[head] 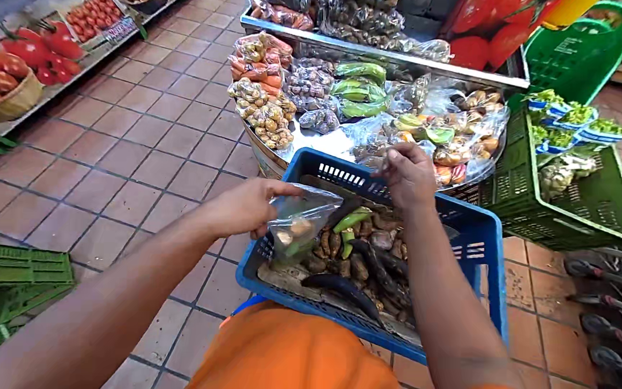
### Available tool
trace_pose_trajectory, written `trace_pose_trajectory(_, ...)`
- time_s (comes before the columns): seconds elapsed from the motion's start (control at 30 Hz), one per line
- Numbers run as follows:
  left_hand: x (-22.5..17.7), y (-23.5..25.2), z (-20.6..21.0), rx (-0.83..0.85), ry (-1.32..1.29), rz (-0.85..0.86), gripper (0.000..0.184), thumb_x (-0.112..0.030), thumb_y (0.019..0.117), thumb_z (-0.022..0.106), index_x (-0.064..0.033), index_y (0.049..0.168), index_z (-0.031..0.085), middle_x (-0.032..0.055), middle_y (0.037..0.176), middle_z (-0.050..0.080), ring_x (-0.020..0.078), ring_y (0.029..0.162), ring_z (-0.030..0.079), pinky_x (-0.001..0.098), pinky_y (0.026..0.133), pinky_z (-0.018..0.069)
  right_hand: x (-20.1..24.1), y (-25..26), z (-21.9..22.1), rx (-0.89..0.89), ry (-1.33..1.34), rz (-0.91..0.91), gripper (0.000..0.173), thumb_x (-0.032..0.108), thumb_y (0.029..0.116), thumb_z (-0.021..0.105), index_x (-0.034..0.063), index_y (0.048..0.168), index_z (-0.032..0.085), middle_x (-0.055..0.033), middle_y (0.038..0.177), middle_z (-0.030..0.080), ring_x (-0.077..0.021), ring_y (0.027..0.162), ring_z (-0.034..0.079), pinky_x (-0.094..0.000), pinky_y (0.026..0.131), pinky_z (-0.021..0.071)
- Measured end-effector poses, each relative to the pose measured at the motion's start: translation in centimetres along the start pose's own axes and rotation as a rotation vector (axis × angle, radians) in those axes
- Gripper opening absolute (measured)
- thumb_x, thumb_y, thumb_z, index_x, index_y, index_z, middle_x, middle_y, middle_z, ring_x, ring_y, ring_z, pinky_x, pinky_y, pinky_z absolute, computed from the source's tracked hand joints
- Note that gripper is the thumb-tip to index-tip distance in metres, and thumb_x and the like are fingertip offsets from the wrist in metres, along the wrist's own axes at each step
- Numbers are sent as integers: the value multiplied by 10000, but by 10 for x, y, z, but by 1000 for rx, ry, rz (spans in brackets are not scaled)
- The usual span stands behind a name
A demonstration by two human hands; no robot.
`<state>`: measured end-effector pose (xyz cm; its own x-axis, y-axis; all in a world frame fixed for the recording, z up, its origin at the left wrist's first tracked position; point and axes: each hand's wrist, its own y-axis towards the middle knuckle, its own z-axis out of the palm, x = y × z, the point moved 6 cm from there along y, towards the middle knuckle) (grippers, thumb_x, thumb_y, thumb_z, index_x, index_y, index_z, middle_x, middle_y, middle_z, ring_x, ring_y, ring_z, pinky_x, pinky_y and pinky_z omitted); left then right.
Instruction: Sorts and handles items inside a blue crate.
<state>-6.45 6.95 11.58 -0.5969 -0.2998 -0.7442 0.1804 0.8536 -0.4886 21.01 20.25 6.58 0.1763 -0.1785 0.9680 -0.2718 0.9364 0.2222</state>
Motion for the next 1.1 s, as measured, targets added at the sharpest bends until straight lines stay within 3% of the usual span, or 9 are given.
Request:
trace_pose_trajectory(0.1, 12, -13, -1, -67, -67, -1, 625, 110, 959, 490, -260, 1452, 596, 67, 1235, 702, 171, 508, 565, 341, 462, 511, -149, -37, -77, -436, -291, 621, 323, 269, 977, 611, -12, 1131, 651, -135, 861, 663, -222, 671, 620, -436, 620, 550)
trace_pose_trajectory(0.2, 21, -20, 0, -100, -153, 10, 636, 125, 938, 488, -247, 1436, 619, 61, 1214, 712, 160, 479, 542, 318, 432, 485, -231, -76, -78, -496, -251, 1025, 525, 379, 982, 631, 26, 1365, 556, -209, 1172, 656, -327, 959, 674, -525, 805, 574)
trace_pose_trajectory(0.27, 26, -21, 4, -104, -189, 32, 649, 125, 921, 479, -247, 1433, 625, 40, 1267, 709, 159, 487, 555, 314, 430, 483, -251, -77, -69, -548, -215, 1066, 579, 350, 938, 697, 40, 1397, 528, -230, 1255, 638, -367, 1063, 668, -558, 857, 572)
trace_pose_trajectory(0.4, 28, -24, 6, -118, -221, 47, 642, 114, 918, 473, -240, 1431, 626, 62, 1201, 716, 153, 484, 547, 295, 431, 482, -267, -61, -63, -628, -342, 991, 574, 264, 819, 847, -26, 1259, 621, -251, 1207, 648, -387, 1072, 647, -589, 871, 542)
trace_pose_trajectory(0.5, 32, -25, 4, -131, -239, 55, 647, 110, 906, 477, -227, 1440, 620, 68, 1182, 723, 148, 483, 549, 289, 426, 479, -268, -69, -66, -685, -265, 917, 729, 225, 764, 889, 4, 1357, 528, -250, 1202, 647, -385, 1041, 669, -578, 851, 576)
trace_pose_trajectory(0.67, 31, -23, 1, -105, -269, 62, 649, 129, 912, 492, -223, 1445, 610, 45, 1277, 698, 152, 514, 576, 292, 442, 495, -181, -62, -56, -503, -549, 607, 654, 248, 744, 883, -7, 1270, 591, -251, 1092, 669, -398, 986, 661, -628, 843, 547)
trace_pose_trajectory(0.83, 17, -18, -1, -64, -246, 57, 718, 143, 910, 491, -273, 1490, 560, 9, 1400, 637, 150, 554, 599, 316, 456, 507, 11, -48, -4, -205, -253, -49, 587, 81, 817, 789, 40, 1356, 559, -89, 1188, 678, -185, 1029, 696, -413, 873, 627)
trace_pose_trajectory(0.93, 9, -14, 0, -49, -237, 64, 724, 139, 915, 498, -277, 1506, 541, 49, 1368, 646, 148, 520, 561, 314, 456, 498, 116, -54, 31, -3, -228, -424, 613, 220, 817, 829, 79, 1351, 563, 11, 1216, 668, -132, 1072, 670, -353, 945, 593)
trace_pose_trajectory(1.1, -1, -10, 2, 0, -220, 63, 783, 133, 899, 527, -305, 1546, 475, 90, 1321, 647, 157, 528, 567, 318, 468, 514, 135, -60, 99, 204, -681, -524, 571, 293, 773, 840, 48, 1250, 642, -69, 1129, 687, -157, 984, 683, -383, 836, 620)
